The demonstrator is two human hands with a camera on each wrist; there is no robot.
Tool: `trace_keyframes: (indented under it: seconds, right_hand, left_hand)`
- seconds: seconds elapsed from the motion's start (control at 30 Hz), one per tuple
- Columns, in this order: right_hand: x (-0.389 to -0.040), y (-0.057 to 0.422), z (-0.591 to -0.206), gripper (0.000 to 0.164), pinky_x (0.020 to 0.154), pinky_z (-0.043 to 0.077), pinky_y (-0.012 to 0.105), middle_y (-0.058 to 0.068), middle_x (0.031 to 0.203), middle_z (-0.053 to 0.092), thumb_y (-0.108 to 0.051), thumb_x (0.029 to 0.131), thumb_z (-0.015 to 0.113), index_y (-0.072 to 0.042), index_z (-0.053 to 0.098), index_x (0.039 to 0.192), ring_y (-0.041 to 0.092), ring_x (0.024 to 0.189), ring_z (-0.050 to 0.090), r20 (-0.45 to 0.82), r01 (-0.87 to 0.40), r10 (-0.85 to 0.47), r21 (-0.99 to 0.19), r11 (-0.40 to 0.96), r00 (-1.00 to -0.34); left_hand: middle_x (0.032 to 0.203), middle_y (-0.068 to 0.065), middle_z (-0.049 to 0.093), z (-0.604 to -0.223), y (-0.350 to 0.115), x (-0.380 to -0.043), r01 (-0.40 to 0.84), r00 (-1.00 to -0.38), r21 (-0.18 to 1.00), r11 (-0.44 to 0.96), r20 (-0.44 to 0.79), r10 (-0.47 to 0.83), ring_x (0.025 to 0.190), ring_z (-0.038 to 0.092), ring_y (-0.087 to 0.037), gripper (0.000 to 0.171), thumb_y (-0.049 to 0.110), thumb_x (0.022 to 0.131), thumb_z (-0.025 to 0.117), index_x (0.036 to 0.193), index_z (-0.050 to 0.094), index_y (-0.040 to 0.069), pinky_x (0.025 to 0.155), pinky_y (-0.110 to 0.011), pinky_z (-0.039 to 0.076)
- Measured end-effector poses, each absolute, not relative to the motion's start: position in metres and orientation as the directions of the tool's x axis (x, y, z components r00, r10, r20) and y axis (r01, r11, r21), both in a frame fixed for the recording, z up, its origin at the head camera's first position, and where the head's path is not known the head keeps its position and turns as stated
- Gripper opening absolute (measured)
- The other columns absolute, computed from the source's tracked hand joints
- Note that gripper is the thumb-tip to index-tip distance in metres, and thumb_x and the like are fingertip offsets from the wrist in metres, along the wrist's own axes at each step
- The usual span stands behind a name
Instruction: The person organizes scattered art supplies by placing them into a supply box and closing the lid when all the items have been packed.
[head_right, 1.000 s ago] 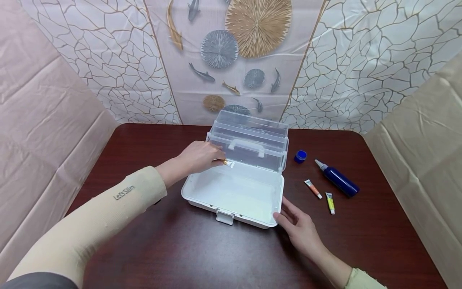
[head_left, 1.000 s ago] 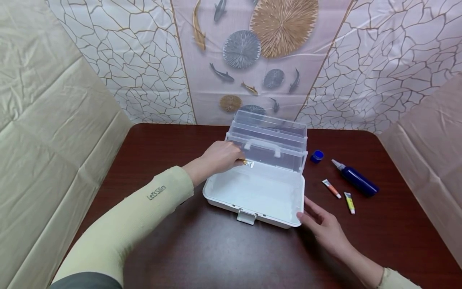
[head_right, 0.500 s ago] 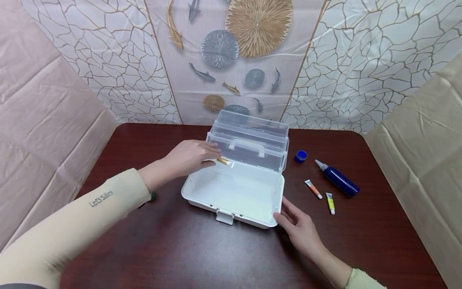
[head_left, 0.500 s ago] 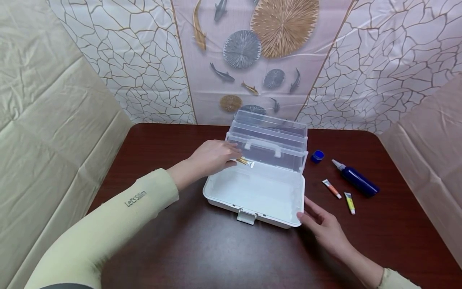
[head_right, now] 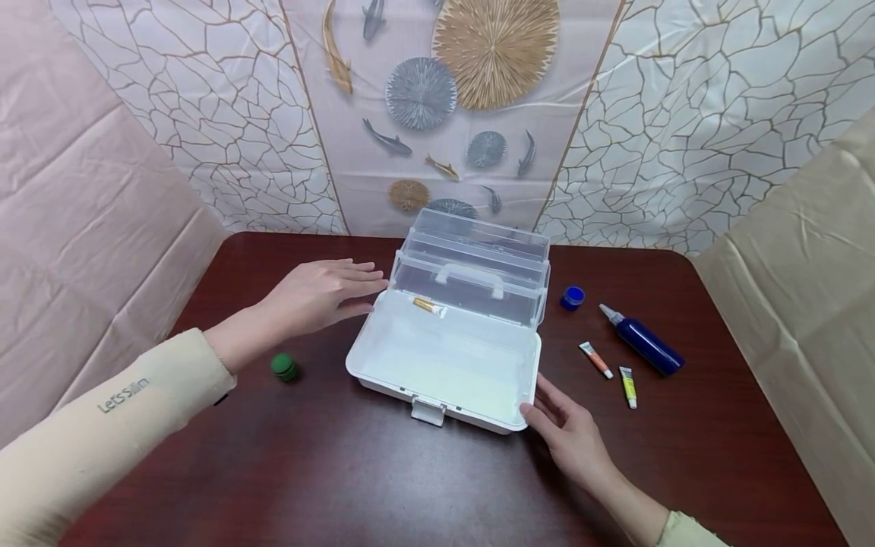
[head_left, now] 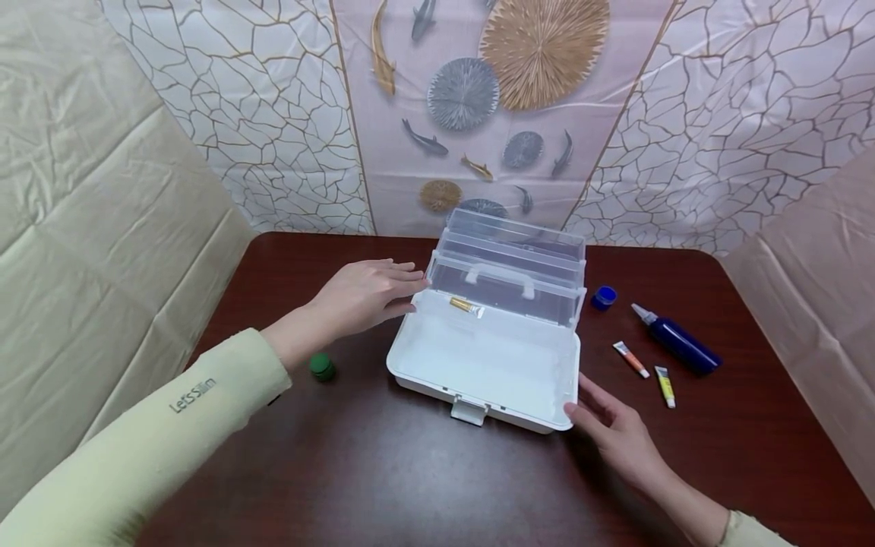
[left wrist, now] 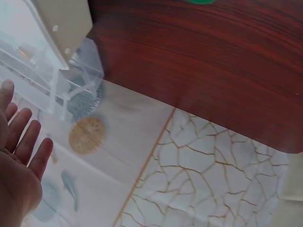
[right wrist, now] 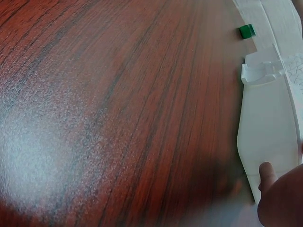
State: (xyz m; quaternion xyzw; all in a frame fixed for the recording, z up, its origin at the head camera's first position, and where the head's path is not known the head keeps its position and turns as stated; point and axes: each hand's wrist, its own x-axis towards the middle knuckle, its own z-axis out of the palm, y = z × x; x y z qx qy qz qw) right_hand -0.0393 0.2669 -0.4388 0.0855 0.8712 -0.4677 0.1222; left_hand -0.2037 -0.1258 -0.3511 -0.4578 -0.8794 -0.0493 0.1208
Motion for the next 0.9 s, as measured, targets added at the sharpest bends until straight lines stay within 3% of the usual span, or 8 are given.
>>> trace_keyframes:
  seconds: [0.67,0.9]
  right_hand:
    - [-0.040,0.267,-0.439,0.073,0.088,0.047,0.006,0.020,0.162,0.048,-0.042,0.107,0.068,-0.009,0.040,0.165,0.033,0.144,0.049,-0.276,0.246,0.031,-0.795,0.555,-0.961]
    - [-0.039,0.267,-0.440,0.073,0.089,0.047,0.006,0.020,0.162,0.048,-0.042,0.107,0.068,-0.009,0.041,0.165,0.033,0.145,0.048,-0.272,0.240,0.026,-0.798,0.553,-0.962]
  left_hand:
    - [0.144,-0.011,0.068,-0.362,-0.185,-0.196,0.730,-0.678,0.065,0.680,0.195,0.709,0.137,0.061,-0.030,0.055,0.037,0.097,0.080,0.144,0.069,0.012,0.119,-0.052,0.048]
    - [0.143,-0.012,0.068,-0.365,-0.197,-0.193,0.723,-0.688,0.068,0.687,0.157,0.708,0.136,0.062,-0.031,0.056,0.037,0.097,0.081,0.144,0.069,0.011,0.118,-0.054,0.049]
